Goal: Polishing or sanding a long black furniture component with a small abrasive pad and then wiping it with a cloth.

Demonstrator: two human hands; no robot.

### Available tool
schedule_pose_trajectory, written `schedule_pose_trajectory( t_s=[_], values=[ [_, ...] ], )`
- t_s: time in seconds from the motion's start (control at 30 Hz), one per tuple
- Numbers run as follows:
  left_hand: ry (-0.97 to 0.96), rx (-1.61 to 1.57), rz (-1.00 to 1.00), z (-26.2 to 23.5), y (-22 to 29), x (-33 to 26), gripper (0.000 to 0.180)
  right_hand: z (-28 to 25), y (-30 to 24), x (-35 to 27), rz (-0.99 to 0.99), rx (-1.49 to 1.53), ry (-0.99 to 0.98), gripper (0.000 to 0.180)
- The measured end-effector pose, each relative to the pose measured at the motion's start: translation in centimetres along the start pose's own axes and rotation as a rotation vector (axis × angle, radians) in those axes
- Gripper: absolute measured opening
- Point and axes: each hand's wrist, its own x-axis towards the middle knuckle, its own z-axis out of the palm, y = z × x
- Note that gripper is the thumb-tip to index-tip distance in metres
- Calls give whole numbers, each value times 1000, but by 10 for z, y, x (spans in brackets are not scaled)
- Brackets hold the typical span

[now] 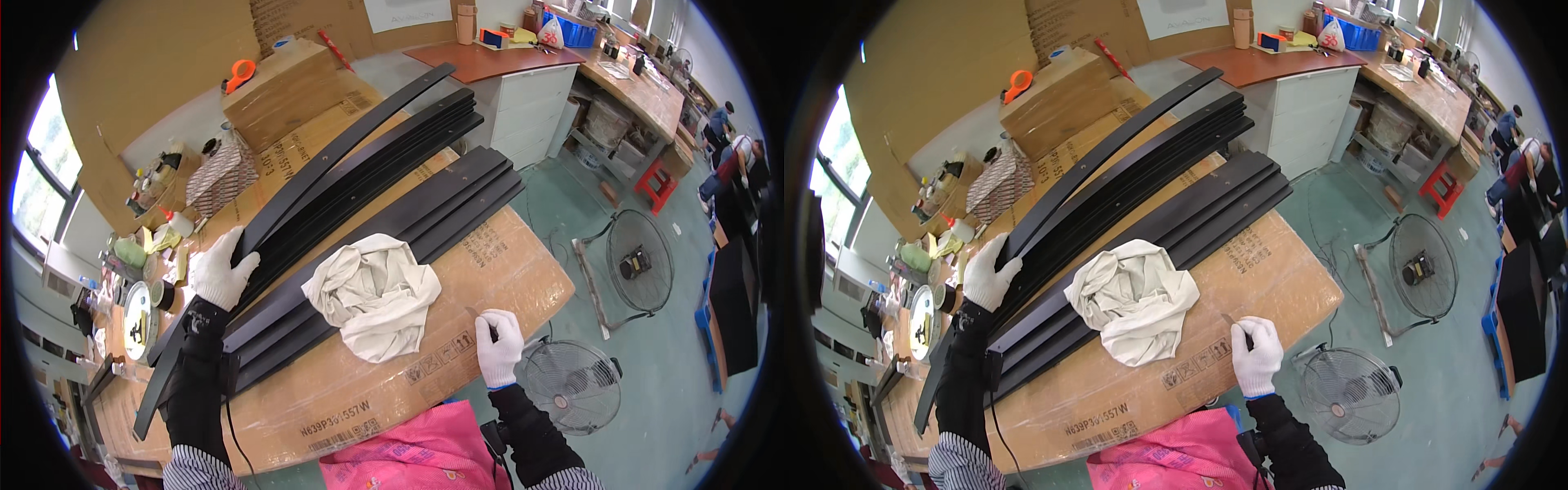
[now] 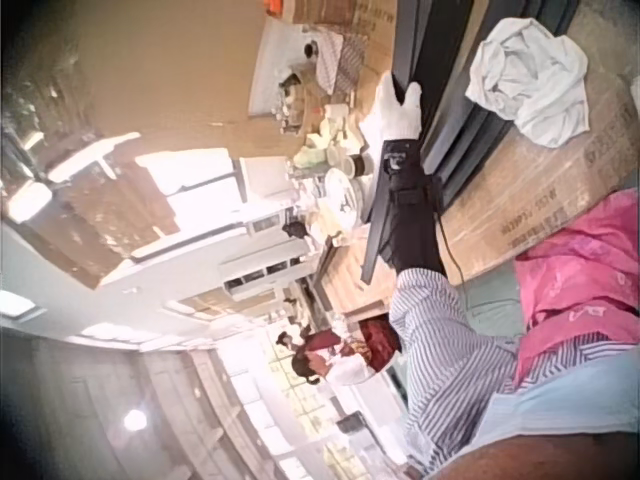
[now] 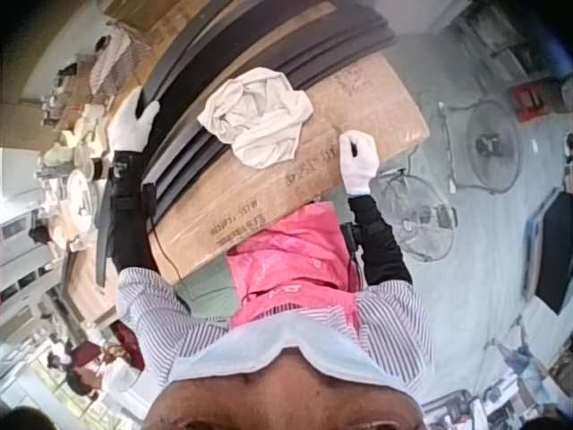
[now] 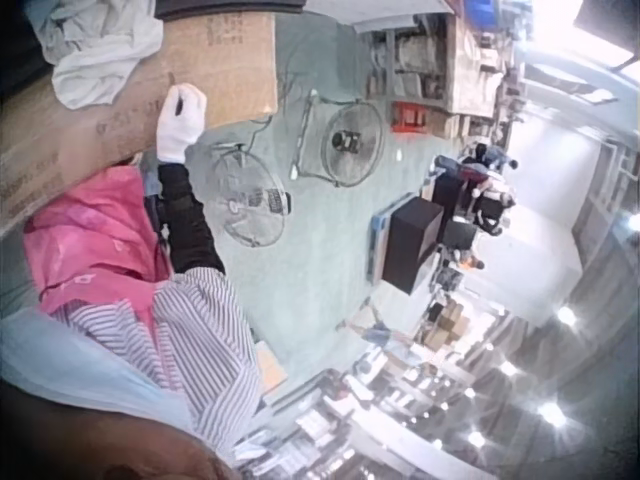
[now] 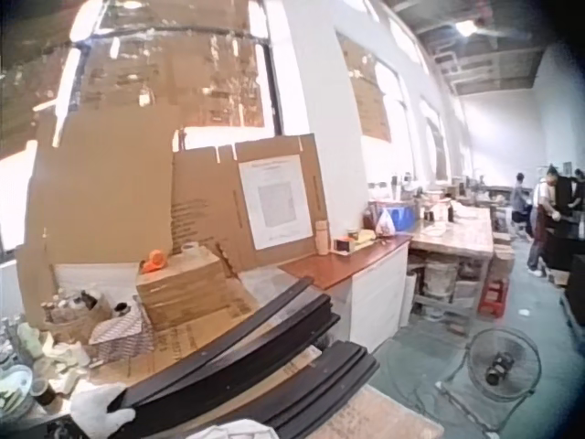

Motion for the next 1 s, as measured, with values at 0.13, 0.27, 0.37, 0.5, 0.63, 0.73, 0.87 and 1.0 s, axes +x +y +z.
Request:
schedule_pose_trajectory(
  t_s=[0.13, 0.27, 0.37, 0.5, 0.63, 0.73, 0.87, 1.0],
  values=[
    [-50, -73, 23, 39, -5, 19, 58, 0, -7, 4, -69, -47, 20, 11],
    [-121, -88, 31, 72, -1, 18, 61, -3, -8, 4, -79, -78, -9, 12],
    [-154, -84, 30, 90, -4, 20, 62, -3, -7, 2, -63, -94, -25, 13],
    [-211, -49, 59, 107, -20, 20, 60, -3, -6, 1, -58, -39, -39, 14],
    [-272, 48, -29, 120, -36, 18, 54, -3, -6, 2, -56, -78, -35, 14],
    [-169, 110, -7, 129, -37, 14, 50, -3, -4, 1, -77, -102, -35, 14],
    [-125, 332, -77, 127, -27, 15, 38, -2, -4, 0, -76, -92, -30, 14],
    [-183, -21, -171, 112, -17, 14, 23, -1, -5, 0, -82, -77, -7, 14]
  ],
)
